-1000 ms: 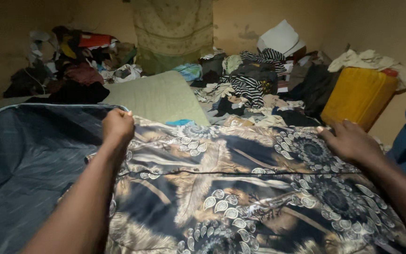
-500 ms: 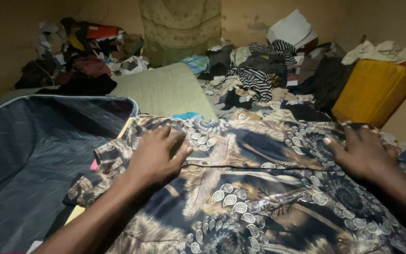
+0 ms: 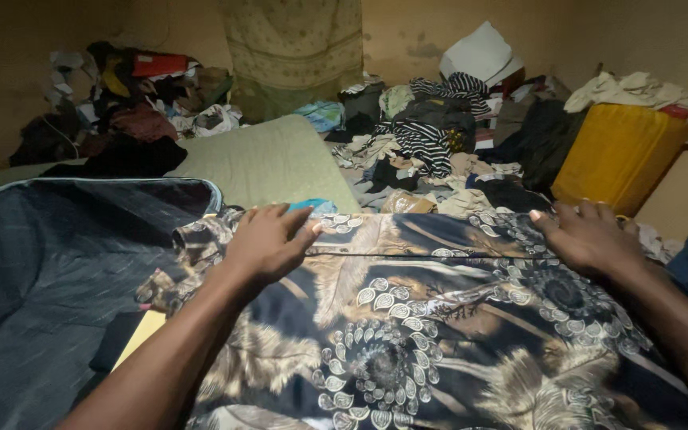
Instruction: The person folds a pink garment and a black-and-grey patterned garment by hand on a wooden surface, then places them into a grey bin.
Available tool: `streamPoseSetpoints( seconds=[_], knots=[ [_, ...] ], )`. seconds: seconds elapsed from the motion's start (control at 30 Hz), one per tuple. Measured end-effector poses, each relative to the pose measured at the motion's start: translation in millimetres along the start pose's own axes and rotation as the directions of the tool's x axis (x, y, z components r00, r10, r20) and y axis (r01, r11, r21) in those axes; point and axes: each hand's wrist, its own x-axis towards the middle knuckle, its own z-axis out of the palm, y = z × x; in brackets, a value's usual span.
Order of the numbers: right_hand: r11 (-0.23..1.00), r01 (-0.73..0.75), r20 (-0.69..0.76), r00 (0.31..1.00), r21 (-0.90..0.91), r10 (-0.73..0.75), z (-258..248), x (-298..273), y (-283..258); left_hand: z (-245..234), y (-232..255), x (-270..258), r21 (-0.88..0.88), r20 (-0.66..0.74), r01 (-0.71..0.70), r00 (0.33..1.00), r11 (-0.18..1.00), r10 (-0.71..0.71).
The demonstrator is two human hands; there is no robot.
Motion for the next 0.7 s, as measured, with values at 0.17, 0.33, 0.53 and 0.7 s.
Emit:
streamPoseSetpoints(
  seconds=[0.17, 0.33, 0.53, 0.7],
  knots=[
    [1.000, 0.002, 0.004, 1.000, -0.011, -0.002, 9.4, 15.9, 10.7, -19.1, 2.3, -12.8, -0.179, -0.015, 0.162, 0.986, 0.970, -0.168],
    [0.996, -0.062, -0.036, 0.998, -0.063, 0.060, 21.9, 30.2, 11.4, -13.0, -40.9, -47.8, 0.017, -0.209, 0.063, 0.976, 0.998, -0.058],
    [0.998, -0.025, -0.112, 0.994, -0.052, 0.019, 25.1, 39.9, 13.8, -5.8, -95.2, -50.3, 0.009, -0.021, 0.053, 0.998, 0.999, -0.053],
    [0.992, -0.125, -0.014, 0.992, -0.017, 0.125, 27.0, 68.4, 8.3, -4.7, -95.4, -23.0, 0.036, -0.075, 0.036, 0.997, 0.999, -0.034]
  ],
)
